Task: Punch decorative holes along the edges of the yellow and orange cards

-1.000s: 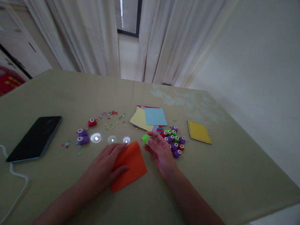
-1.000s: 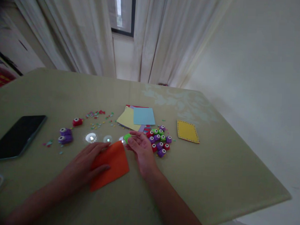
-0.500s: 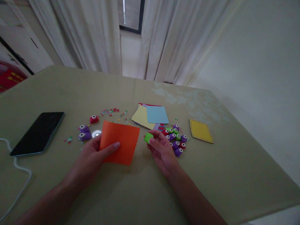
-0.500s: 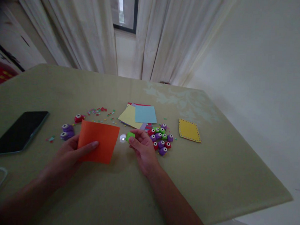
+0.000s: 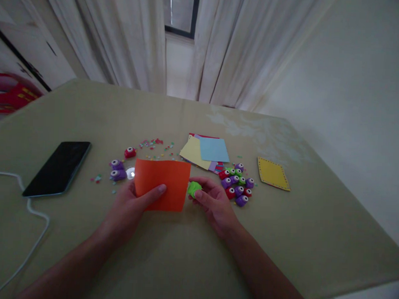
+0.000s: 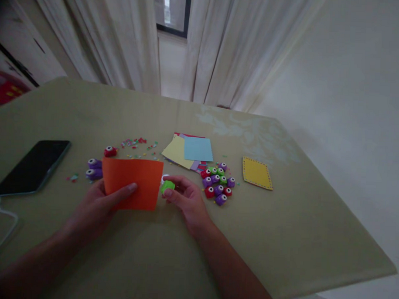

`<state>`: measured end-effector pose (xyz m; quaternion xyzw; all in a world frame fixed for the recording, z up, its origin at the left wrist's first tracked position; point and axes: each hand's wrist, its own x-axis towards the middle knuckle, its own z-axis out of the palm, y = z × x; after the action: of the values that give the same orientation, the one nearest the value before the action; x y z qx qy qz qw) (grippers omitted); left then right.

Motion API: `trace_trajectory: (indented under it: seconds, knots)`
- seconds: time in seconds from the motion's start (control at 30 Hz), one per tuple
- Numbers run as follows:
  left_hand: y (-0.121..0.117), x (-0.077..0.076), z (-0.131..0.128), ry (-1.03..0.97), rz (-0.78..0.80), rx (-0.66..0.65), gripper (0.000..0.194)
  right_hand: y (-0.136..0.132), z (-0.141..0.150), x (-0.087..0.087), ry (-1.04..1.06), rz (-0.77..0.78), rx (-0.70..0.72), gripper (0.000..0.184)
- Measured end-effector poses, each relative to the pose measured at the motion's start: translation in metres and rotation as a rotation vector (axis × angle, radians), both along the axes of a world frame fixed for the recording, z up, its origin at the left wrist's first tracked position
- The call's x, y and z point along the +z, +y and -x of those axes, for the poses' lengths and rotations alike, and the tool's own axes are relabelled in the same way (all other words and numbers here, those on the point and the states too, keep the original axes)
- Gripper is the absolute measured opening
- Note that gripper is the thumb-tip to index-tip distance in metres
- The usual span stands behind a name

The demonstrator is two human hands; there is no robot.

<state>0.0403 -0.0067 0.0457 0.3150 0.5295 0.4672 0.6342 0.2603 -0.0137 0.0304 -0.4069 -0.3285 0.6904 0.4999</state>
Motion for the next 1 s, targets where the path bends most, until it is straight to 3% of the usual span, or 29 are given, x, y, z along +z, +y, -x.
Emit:
trace_trajectory:
  seconds: [0.73,1.0]
  knots:
    - [-0.001,-0.009,0.0,0.01,-0.044,-0.012,0.05,-0.001,0.004,0.0,0.001,0.022,0.033,0.049]
    - [0.001,-0.005,-0.002,0.039,-0.03,0.017,0.05,0.0,0.003,0.0,-0.015,0.007,0.068,0.048]
